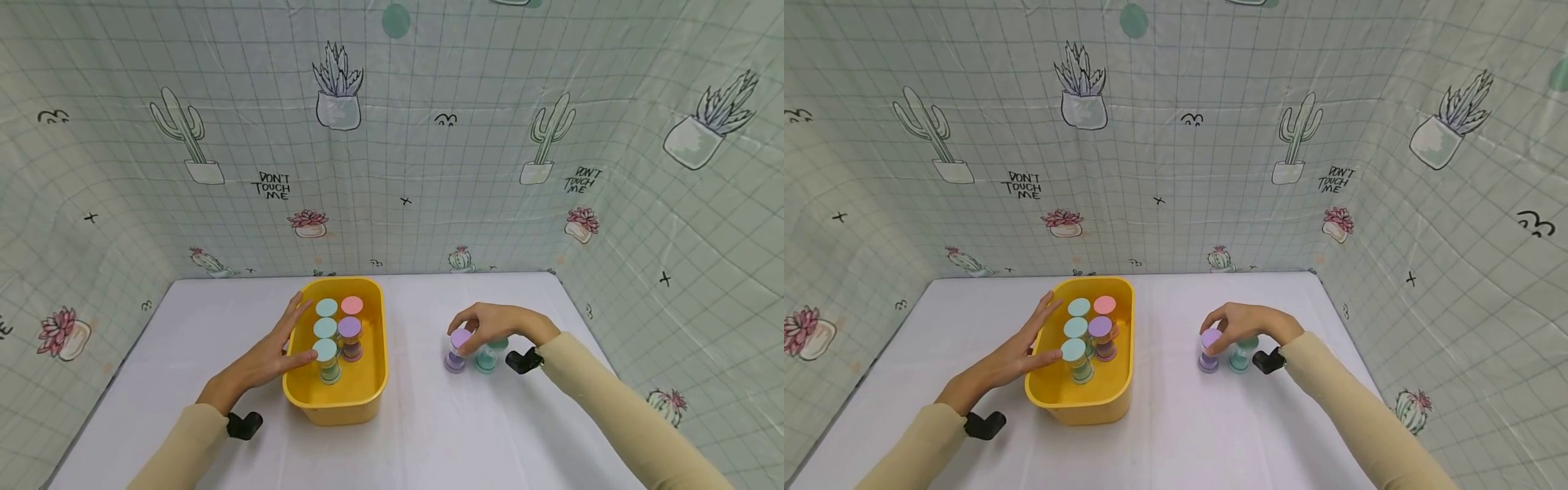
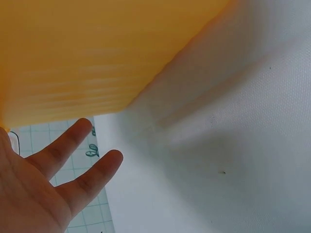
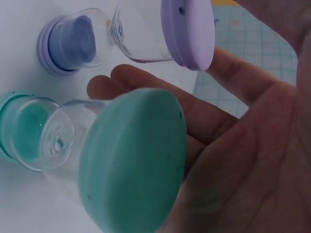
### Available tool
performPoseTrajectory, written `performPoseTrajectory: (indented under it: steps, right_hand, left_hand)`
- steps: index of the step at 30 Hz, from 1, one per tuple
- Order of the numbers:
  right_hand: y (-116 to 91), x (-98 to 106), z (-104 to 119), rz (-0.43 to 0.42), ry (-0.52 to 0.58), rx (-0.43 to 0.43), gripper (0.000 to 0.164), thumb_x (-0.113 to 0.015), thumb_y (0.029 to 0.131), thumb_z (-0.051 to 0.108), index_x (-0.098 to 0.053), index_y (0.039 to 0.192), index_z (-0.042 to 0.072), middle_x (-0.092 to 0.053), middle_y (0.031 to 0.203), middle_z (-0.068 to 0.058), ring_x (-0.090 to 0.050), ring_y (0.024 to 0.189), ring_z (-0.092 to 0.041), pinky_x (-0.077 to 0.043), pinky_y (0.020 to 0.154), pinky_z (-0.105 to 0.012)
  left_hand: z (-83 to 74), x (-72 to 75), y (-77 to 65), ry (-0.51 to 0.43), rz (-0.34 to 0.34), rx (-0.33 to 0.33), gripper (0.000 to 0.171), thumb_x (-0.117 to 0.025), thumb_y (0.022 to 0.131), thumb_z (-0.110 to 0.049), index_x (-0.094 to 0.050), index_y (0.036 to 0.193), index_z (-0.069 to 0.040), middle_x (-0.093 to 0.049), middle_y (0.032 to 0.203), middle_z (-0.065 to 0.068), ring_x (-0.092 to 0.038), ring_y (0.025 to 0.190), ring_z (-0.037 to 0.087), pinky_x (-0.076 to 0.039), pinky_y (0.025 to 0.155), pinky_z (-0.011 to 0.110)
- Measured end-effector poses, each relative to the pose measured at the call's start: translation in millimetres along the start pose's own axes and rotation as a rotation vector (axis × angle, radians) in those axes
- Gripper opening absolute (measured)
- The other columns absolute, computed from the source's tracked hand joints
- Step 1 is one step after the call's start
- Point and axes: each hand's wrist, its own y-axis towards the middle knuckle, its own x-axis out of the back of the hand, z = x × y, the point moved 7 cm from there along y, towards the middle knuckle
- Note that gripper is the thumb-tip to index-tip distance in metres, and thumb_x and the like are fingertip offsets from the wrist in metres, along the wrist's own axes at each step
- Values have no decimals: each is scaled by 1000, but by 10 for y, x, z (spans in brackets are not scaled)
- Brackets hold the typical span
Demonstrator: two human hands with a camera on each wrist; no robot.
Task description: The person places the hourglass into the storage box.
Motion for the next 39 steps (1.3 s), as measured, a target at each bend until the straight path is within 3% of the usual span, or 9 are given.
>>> performPoseTrajectory:
  steps: [6,13,19,28,34,39]
  right_hand:
    - [30,-36,50,35,-25,-12,48,-82,83,34,-72,123,10,-60,83,4,-51,79,-13,-43,70,-29]
    - [68,-36,135,47,-76,-14,43,-82,82,31,-74,119,10,-68,100,1,-58,87,-13,-49,76,-28]
    - [122,-53,246,39,-102,13,40,-81,80,24,-75,116,7,-71,102,3,-59,88,-11,-51,77,-26]
    - [174,-61,427,11,-69,-1,38,-81,79,18,-76,116,11,-70,101,4,-60,90,-13,-52,80,-29]
    - [179,32,660,-13,-40,39,38,-82,83,23,-73,119,18,-69,108,1,-60,97,-16,-53,82,-30]
    - [178,156,927,-42,-7,132,34,-81,86,28,-72,119,23,-70,105,2,-63,93,-18,-55,81,-30]
  left_hand:
    - [-9,12,-11,17,-1,-3,101,-65,90,-57,-10,167,-23,12,174,10,-11,154,56,-37,106,78]
    - [-7,14,-11,22,-1,-2,100,-65,91,-56,-10,167,-23,12,174,9,-11,154,56,-36,107,78]
    - [33,-2,-10,21,2,5,97,-64,92,-53,-9,167,-25,13,174,7,-11,155,55,-37,107,78]
    - [28,12,24,21,7,-11,97,-64,92,-55,-10,167,-25,13,174,6,-11,155,55,-35,107,79]
    - [38,1,17,13,9,8,97,-63,92,-55,-9,167,-26,13,175,5,-13,155,54,-36,108,78]
    - [41,1,18,14,7,13,97,-63,93,-54,-9,167,-26,13,174,5,-13,155,54,-36,108,77]
